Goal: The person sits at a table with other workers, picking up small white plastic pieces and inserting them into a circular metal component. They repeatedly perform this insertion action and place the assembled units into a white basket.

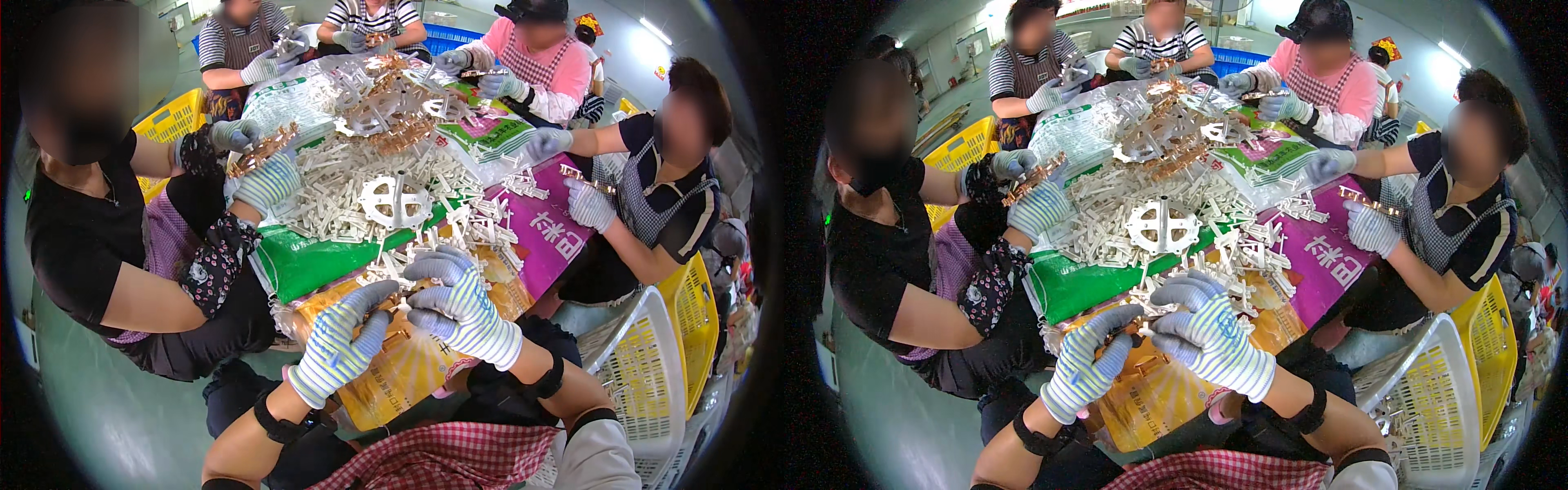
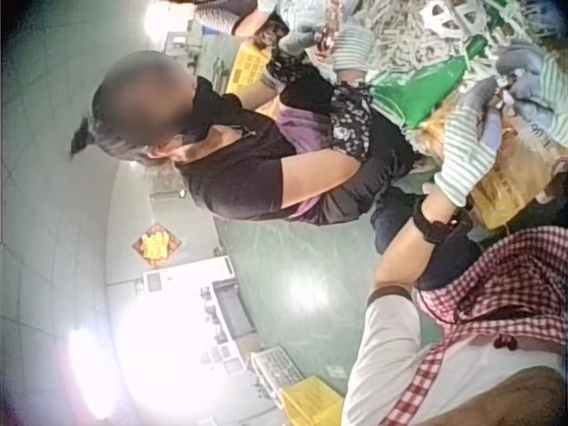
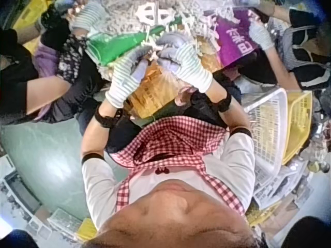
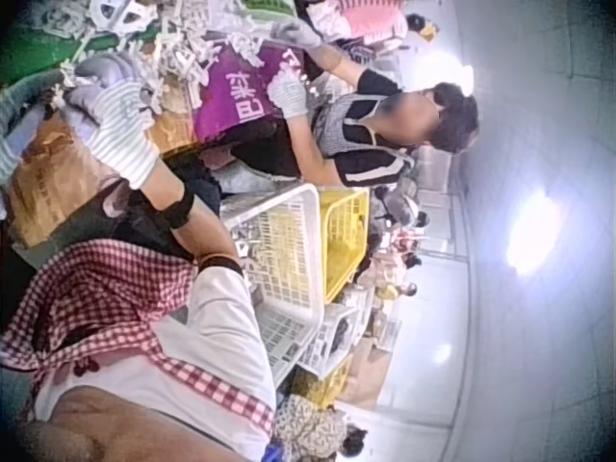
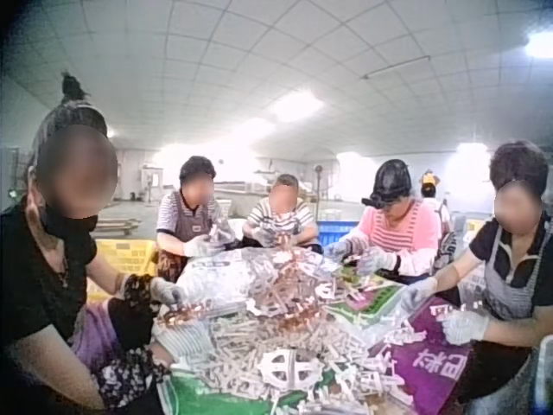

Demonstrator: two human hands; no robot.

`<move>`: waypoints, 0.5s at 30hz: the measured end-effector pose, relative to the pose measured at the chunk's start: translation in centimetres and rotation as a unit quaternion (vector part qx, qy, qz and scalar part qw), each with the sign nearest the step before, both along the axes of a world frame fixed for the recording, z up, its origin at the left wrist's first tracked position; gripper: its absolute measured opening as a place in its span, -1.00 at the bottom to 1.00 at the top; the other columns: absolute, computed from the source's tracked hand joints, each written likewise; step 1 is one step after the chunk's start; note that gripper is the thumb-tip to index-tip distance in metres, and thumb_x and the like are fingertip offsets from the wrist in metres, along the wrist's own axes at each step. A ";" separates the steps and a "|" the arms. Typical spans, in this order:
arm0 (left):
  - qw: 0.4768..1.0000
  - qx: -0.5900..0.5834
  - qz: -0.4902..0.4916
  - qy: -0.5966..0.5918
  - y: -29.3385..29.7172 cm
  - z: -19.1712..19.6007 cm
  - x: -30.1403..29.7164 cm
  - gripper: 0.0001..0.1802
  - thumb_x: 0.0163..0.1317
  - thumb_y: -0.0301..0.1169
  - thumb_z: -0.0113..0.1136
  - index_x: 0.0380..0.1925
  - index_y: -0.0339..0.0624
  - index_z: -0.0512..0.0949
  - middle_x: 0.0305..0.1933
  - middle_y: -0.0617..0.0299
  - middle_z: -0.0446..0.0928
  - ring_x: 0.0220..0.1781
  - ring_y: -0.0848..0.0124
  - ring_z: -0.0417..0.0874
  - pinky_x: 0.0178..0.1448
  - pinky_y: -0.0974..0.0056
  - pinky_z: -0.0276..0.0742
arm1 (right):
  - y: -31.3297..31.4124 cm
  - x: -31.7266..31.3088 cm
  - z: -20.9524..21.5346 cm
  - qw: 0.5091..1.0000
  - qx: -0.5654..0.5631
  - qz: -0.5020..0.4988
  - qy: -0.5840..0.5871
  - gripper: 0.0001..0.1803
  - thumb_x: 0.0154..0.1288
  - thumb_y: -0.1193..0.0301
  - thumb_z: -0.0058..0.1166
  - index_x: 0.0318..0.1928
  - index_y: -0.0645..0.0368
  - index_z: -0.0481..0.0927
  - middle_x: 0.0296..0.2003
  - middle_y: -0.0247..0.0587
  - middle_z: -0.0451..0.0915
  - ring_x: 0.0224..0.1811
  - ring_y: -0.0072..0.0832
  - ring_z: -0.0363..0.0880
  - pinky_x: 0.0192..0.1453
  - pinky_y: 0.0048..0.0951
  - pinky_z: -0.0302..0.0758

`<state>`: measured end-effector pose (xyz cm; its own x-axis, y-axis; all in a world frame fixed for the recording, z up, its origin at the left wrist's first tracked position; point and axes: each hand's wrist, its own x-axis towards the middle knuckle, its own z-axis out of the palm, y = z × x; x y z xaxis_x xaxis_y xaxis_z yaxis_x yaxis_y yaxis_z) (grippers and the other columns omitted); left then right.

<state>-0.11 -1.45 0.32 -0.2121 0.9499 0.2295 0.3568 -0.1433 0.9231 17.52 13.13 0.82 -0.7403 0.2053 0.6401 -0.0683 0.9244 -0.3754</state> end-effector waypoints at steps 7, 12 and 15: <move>1.000 0.012 -0.002 0.025 0.0 0.4 -0.3 -0.59 0.34 -0.53 0.13 0.19 -0.34 0.55 0.02 0.08 0.68 0.05 0.36 0.69 0.21 0.26 0.57 | -0.3 -0.2 -0.3 0.999 -0.044 0.010 -0.013 -0.79 0.15 0.25 0.34 -0.26 0.05 0.67 0.02 -0.17 0.58 0.21 -0.08 0.49 0.41 0.10 0.26; 1.000 -0.019 -0.008 0.023 -0.3 2.1 0.2 -0.62 0.29 -0.39 0.32 0.07 -0.32 0.58 -0.02 0.09 0.66 -0.02 0.34 0.69 0.12 0.26 0.59 | -0.3 -0.2 -0.1 0.997 -0.048 0.048 -0.036 -0.74 0.22 0.18 0.26 -0.20 0.05 0.67 0.03 -0.16 0.57 0.17 -0.04 0.48 0.36 0.10 0.27; 1.000 -0.002 0.002 0.026 -0.2 2.1 0.4 -0.61 0.26 -0.32 0.42 0.00 -0.30 0.60 -0.09 0.13 0.65 -0.11 0.37 0.68 0.02 0.27 0.59 | -0.5 -0.3 -0.1 0.996 -0.051 0.064 -0.036 -0.72 0.25 0.14 0.21 -0.20 0.06 0.65 0.04 -0.14 0.56 0.16 -0.03 0.47 0.32 0.09 0.26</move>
